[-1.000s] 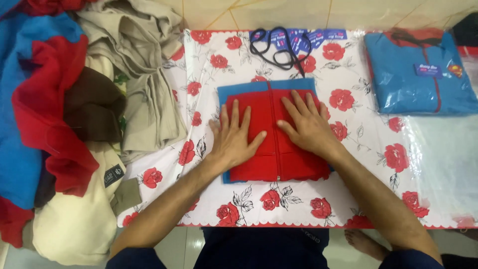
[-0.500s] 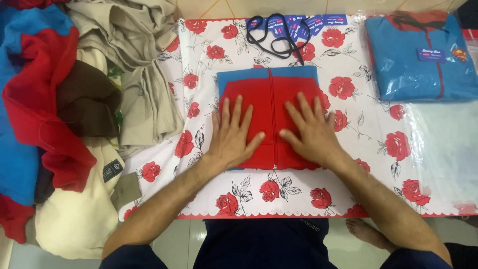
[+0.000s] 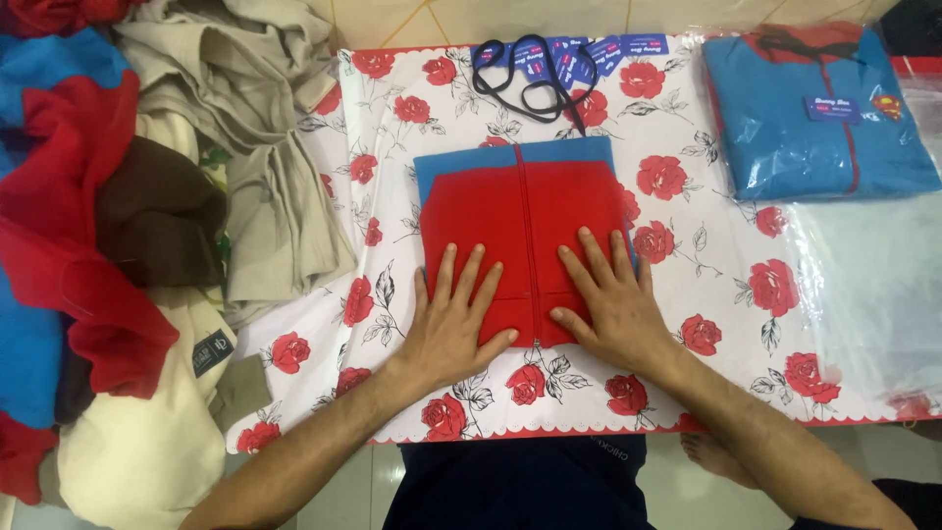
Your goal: A person meticulously folds a blue and red hoodie with a Superman logo on a table.
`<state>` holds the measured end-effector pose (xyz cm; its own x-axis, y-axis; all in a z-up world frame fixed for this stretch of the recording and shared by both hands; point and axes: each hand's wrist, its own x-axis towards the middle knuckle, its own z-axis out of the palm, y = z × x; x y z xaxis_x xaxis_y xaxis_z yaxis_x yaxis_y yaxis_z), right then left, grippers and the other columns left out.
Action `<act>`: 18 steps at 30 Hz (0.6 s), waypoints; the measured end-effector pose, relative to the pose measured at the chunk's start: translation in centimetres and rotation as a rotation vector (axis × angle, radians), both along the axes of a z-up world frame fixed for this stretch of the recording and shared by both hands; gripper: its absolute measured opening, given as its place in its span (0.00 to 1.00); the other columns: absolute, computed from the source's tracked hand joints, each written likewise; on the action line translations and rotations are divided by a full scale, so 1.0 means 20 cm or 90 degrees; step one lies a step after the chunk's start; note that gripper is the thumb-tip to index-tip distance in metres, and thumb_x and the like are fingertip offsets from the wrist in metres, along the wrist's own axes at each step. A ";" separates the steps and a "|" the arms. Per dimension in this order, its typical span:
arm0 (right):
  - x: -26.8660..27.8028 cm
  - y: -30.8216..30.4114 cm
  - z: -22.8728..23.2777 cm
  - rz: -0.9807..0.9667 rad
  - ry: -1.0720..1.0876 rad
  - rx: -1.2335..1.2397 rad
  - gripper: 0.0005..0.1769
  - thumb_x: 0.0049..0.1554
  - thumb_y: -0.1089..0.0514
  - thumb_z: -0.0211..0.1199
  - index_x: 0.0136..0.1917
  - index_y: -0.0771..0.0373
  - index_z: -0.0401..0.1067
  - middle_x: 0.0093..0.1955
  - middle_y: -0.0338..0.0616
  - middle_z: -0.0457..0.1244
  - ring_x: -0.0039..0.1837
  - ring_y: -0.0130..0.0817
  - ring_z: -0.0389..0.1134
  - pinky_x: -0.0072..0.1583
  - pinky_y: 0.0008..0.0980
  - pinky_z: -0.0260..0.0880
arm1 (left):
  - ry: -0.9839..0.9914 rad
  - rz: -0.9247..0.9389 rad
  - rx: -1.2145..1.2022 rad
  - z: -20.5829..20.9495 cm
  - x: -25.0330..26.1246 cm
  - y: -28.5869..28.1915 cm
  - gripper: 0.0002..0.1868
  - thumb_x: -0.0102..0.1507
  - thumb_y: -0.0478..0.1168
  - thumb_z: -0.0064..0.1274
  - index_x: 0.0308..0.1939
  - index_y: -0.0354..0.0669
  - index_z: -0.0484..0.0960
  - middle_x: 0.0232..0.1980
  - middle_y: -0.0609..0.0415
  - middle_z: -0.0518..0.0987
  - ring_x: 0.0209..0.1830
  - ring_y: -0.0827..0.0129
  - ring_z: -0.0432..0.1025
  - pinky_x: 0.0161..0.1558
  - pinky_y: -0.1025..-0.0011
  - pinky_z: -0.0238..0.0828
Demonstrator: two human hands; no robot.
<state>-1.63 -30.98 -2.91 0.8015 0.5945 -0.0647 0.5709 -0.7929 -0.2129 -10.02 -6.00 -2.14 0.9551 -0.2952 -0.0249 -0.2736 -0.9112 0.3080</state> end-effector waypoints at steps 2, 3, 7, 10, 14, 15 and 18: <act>0.00 0.00 -0.01 0.002 -0.005 0.002 0.44 0.61 0.28 0.46 0.83 0.46 0.47 0.87 0.47 0.37 0.83 0.66 0.34 0.74 0.72 0.39 | -0.004 -0.002 0.002 -0.02 0.01 -0.01 0.44 0.69 0.66 0.38 0.79 0.41 0.51 0.82 0.33 0.42 0.80 0.27 0.30 0.65 0.20 0.36; 0.01 0.00 -0.02 0.006 -0.016 0.004 0.44 0.61 0.28 0.46 0.83 0.46 0.47 0.87 0.47 0.37 0.83 0.65 0.35 0.75 0.70 0.39 | -0.013 -0.002 0.005 -0.03 0.02 -0.01 0.44 0.69 0.67 0.37 0.79 0.41 0.52 0.82 0.33 0.43 0.80 0.28 0.30 0.65 0.19 0.36; 0.00 -0.01 -0.01 0.002 -0.015 0.011 0.44 0.61 0.28 0.46 0.83 0.46 0.47 0.87 0.46 0.37 0.84 0.64 0.33 0.76 0.68 0.36 | -0.022 0.001 0.007 -0.02 0.00 -0.01 0.44 0.69 0.67 0.37 0.79 0.41 0.52 0.82 0.34 0.43 0.81 0.29 0.30 0.65 0.19 0.36; -0.03 -0.04 0.03 -0.007 0.025 0.030 0.44 0.61 0.28 0.48 0.83 0.44 0.47 0.87 0.45 0.36 0.84 0.63 0.31 0.76 0.67 0.35 | -0.011 0.009 -0.018 0.04 -0.04 0.01 0.45 0.68 0.66 0.40 0.79 0.40 0.53 0.82 0.32 0.42 0.80 0.28 0.31 0.66 0.20 0.37; -0.06 -0.12 0.01 -0.081 0.060 0.063 0.46 0.58 0.29 0.54 0.82 0.48 0.50 0.87 0.53 0.34 0.84 0.65 0.34 0.78 0.61 0.38 | 0.062 0.023 -0.021 0.08 -0.10 0.06 0.46 0.67 0.65 0.46 0.80 0.45 0.50 0.82 0.29 0.38 0.78 0.20 0.29 0.69 0.26 0.38; -0.07 -0.15 -0.01 -0.093 0.080 0.046 0.47 0.59 0.28 0.52 0.83 0.48 0.47 0.87 0.54 0.33 0.84 0.63 0.36 0.78 0.58 0.38 | 0.098 0.035 -0.015 0.07 -0.12 0.08 0.47 0.67 0.64 0.47 0.81 0.49 0.48 0.82 0.29 0.36 0.77 0.18 0.29 0.69 0.26 0.38; -0.09 -0.10 0.04 -0.095 0.081 0.016 0.46 0.61 0.28 0.48 0.84 0.51 0.46 0.86 0.60 0.33 0.84 0.63 0.37 0.79 0.56 0.38 | 0.100 0.012 0.037 0.05 -0.10 0.08 0.44 0.69 0.60 0.44 0.82 0.50 0.44 0.81 0.29 0.35 0.77 0.18 0.32 0.70 0.27 0.36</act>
